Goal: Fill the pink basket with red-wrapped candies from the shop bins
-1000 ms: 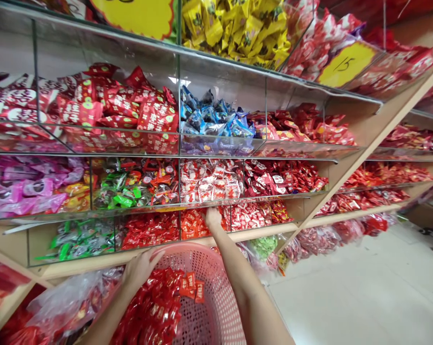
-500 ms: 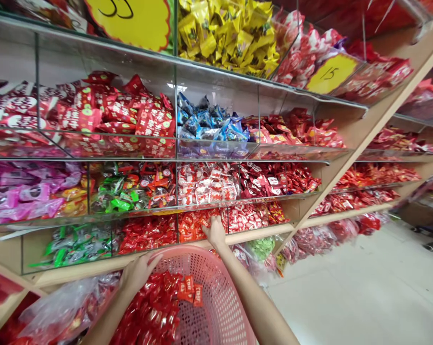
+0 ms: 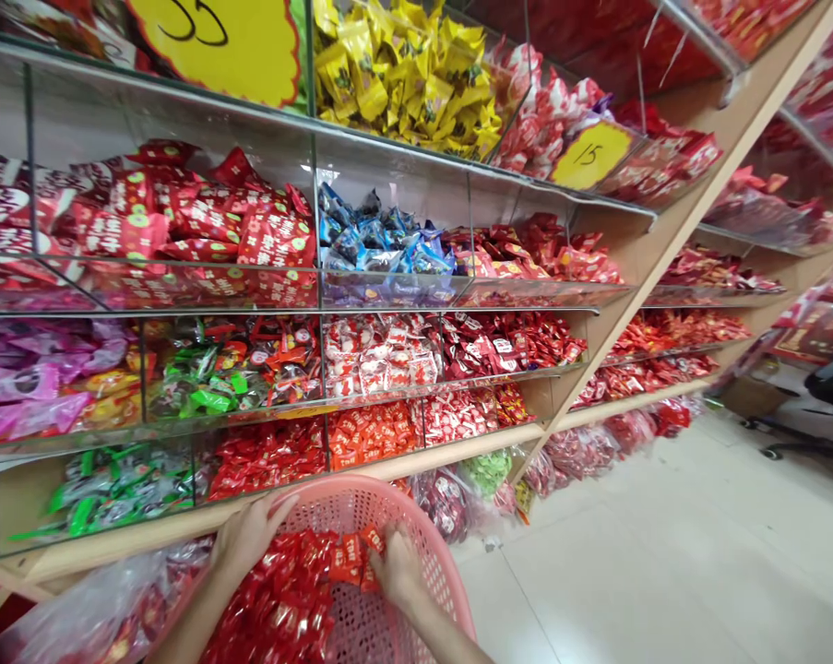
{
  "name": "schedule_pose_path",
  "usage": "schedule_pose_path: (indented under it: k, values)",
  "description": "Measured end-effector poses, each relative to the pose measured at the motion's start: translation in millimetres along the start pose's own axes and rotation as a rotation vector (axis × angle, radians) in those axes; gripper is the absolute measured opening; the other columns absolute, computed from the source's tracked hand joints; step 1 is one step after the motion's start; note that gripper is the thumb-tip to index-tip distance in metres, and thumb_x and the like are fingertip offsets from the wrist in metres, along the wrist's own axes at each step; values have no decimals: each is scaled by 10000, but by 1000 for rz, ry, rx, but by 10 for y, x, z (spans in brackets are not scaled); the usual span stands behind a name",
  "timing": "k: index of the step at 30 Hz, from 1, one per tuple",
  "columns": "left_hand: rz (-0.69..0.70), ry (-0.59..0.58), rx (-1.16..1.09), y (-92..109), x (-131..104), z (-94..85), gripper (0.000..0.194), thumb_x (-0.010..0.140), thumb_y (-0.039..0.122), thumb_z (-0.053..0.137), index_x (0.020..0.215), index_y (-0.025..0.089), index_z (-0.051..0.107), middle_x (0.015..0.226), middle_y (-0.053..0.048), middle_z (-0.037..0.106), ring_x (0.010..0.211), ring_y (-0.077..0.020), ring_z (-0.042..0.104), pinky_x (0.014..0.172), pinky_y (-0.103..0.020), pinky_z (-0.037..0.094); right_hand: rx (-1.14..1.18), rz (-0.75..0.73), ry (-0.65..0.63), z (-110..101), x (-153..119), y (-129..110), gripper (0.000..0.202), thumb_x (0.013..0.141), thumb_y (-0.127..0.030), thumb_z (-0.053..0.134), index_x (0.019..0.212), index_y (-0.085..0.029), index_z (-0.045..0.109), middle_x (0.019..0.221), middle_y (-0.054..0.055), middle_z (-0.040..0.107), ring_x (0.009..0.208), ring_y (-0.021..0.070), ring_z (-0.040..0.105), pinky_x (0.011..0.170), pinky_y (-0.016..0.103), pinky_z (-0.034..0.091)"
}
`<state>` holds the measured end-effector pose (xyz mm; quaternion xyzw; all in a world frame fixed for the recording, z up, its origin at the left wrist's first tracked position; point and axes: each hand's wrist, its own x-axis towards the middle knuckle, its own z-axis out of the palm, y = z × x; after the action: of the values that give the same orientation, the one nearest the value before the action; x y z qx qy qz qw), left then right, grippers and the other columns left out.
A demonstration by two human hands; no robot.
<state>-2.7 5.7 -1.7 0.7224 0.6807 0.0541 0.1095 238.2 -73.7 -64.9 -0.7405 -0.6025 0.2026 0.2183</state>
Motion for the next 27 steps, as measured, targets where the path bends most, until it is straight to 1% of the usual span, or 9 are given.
schedule_pose_path:
  k: [2, 4, 8, 11, 16, 19, 23, 27]
  values:
    - [4, 4, -3, -4, 6, 7, 547, 850, 569, 266, 1190, 256, 558, 952, -122, 702, 850, -253, 657, 711, -314, 446, -21, 73, -69, 63, -6, 30, 124, 732, -189, 543, 839, -143, 588, 872, 97, 639, 811, 197, 605, 682, 248, 415]
    - [1, 6, -7, -4, 10, 12, 543, 850, 566, 272, 1189, 254, 560, 956, -122, 702, 855, -251, 656, 716, -310, 445, -36, 102, -94, 130, -17, 40, 145, 729, -214, 562, 845, -134, 595, 853, 99, 649, 792, 205, 607, 654, 253, 412]
    - [-5, 5, -13, -1, 4, 12, 537, 850, 565, 275, 1186, 262, 564, 964, -119, 702, 848, -252, 657, 713, -316, 446, -144, 6, -36, 258, -17, 67, 144, 700, -165, 586, 837, -130, 610, 890, 119, 649, 824, 212, 604, 680, 259, 407]
    - [6, 17, -20, -7, -10, 9, 534, 850, 570, 268, 1185, 279, 565, 965, -110, 703, 851, -252, 656, 711, -316, 448, -210, -68, -14, 330, 11, 121, 147, 715, -134, 565, 857, -127, 606, 889, 121, 645, 822, 202, 599, 691, 256, 407]
    - [20, 27, -6, -5, -26, -5, 542, 855, 564, 258, 1173, 259, 573, 935, -116, 706, 835, -255, 659, 701, -316, 452, -185, -130, 47, 440, 34, 233, 63, 733, -157, 568, 795, -151, 577, 835, 86, 629, 772, 188, 575, 676, 259, 405]
    - [12, 19, -6, 2, -26, -14, 539, 856, 562, 257, 1191, 268, 561, 941, -114, 706, 841, -255, 658, 707, -319, 451, -142, -127, 52, 470, 41, 226, 36, 735, -170, 580, 764, -163, 560, 814, 70, 619, 756, 179, 567, 668, 256, 404]
    - [17, 25, -7, -13, -17, 3, 553, 846, 587, 254, 1173, 274, 572, 940, -113, 707, 835, -257, 659, 703, -320, 448, -141, -37, -5, 451, 82, 135, 77, 713, -168, 619, 760, -153, 560, 829, 84, 624, 753, 178, 568, 661, 256, 407]
    - [25, 37, -4, -33, -11, 31, 561, 842, 597, 254, 1161, 270, 579, 936, -114, 706, 835, -244, 657, 712, -309, 445, -140, -64, 8, 464, 101, 114, 95, 707, -179, 638, 757, -153, 561, 835, 83, 623, 768, 178, 575, 679, 252, 410]
